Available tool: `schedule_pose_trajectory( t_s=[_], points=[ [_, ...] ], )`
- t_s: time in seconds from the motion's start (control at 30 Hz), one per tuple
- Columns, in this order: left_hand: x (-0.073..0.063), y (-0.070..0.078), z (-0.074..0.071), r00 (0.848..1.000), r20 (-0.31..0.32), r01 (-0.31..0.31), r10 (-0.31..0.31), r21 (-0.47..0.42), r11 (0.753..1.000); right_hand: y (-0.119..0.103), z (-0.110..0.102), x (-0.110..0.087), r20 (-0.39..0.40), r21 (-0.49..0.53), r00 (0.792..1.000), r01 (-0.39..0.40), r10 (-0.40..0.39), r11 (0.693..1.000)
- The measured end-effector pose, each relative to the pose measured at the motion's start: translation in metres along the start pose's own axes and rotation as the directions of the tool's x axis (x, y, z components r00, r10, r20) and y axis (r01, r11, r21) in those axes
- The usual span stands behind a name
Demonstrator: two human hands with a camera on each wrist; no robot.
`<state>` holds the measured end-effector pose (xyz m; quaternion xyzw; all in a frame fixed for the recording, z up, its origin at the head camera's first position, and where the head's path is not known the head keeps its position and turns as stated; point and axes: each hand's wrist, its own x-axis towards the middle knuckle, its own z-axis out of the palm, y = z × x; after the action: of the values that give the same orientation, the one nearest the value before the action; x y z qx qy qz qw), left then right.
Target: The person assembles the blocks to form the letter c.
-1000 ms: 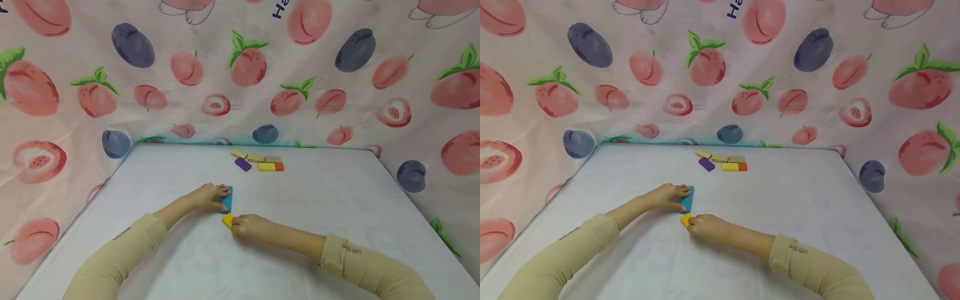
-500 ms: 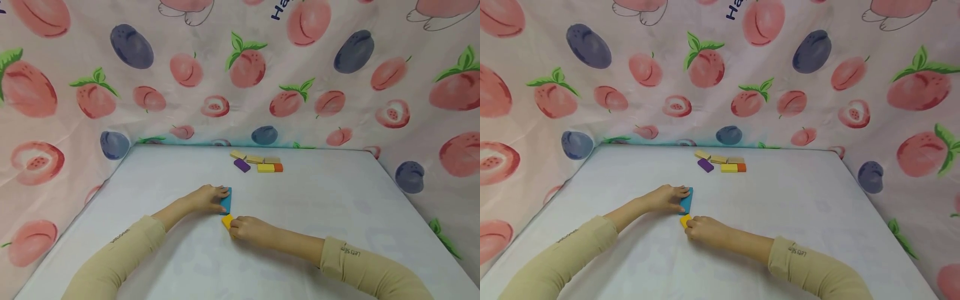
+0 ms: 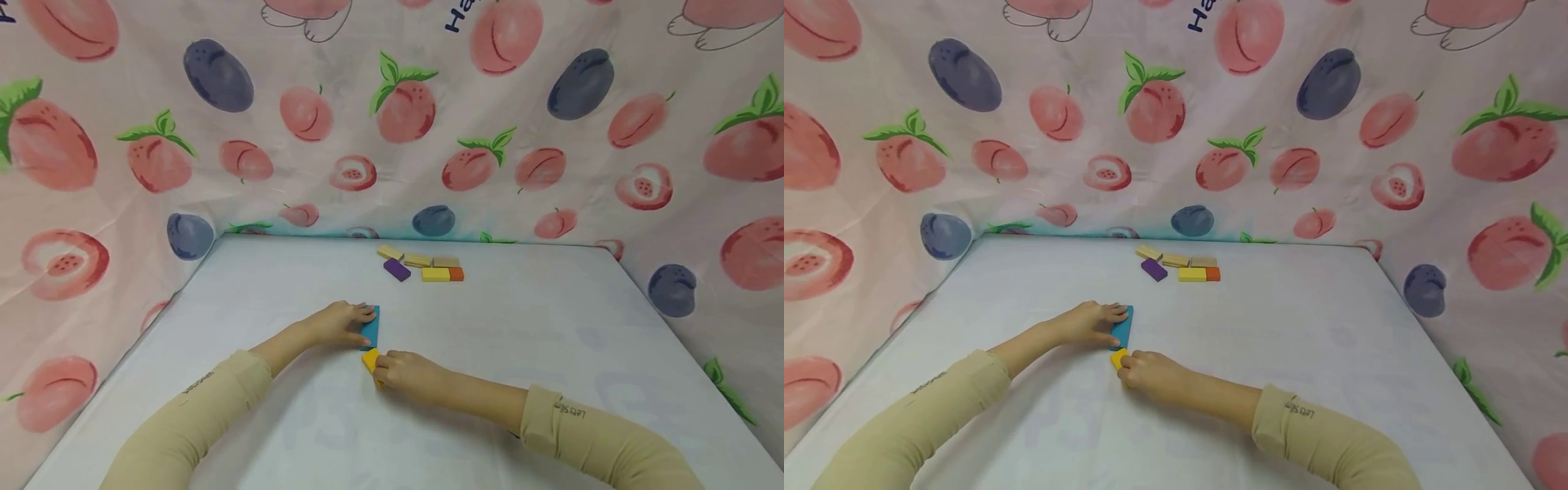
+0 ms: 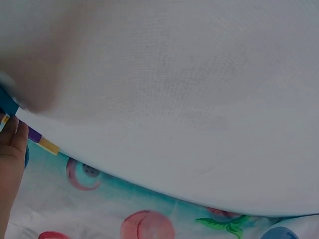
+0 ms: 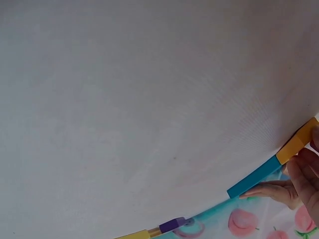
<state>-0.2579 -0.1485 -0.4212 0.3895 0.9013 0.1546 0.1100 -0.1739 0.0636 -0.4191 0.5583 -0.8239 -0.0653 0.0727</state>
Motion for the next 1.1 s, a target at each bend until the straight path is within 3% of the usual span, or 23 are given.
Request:
schedule_pose_trajectory(
  t_s=[0.47,0.67,0.93,1.1],
  points=[
    [0.0,0.0,-0.005,1.0,0.025,0.004,-0.004,0.02,1.0,0.0,0.001,0.003,-0.015,-0.013,1.0,0.0,-0.001,1.0],
    [0.002,0.002,-0.007,0.999,0.041,0.005,-0.007,0.039,0.999,0.003,-0.002,-0.001,-0.031,0.03,0.999,-0.025,0.026,0.999],
    [0.003,0.007,-0.006,0.998,0.042,0.044,-0.043,-0.009,0.999,0.015,-0.006,-0.016,-0.073,0.134,0.993,-0.085,0.095,0.987],
    [0.005,0.011,-0.005,0.995,0.047,0.092,-0.093,0.026,0.995,0.028,-0.005,-0.027,-0.082,0.212,0.978,-0.172,0.193,0.962]
  ],
)
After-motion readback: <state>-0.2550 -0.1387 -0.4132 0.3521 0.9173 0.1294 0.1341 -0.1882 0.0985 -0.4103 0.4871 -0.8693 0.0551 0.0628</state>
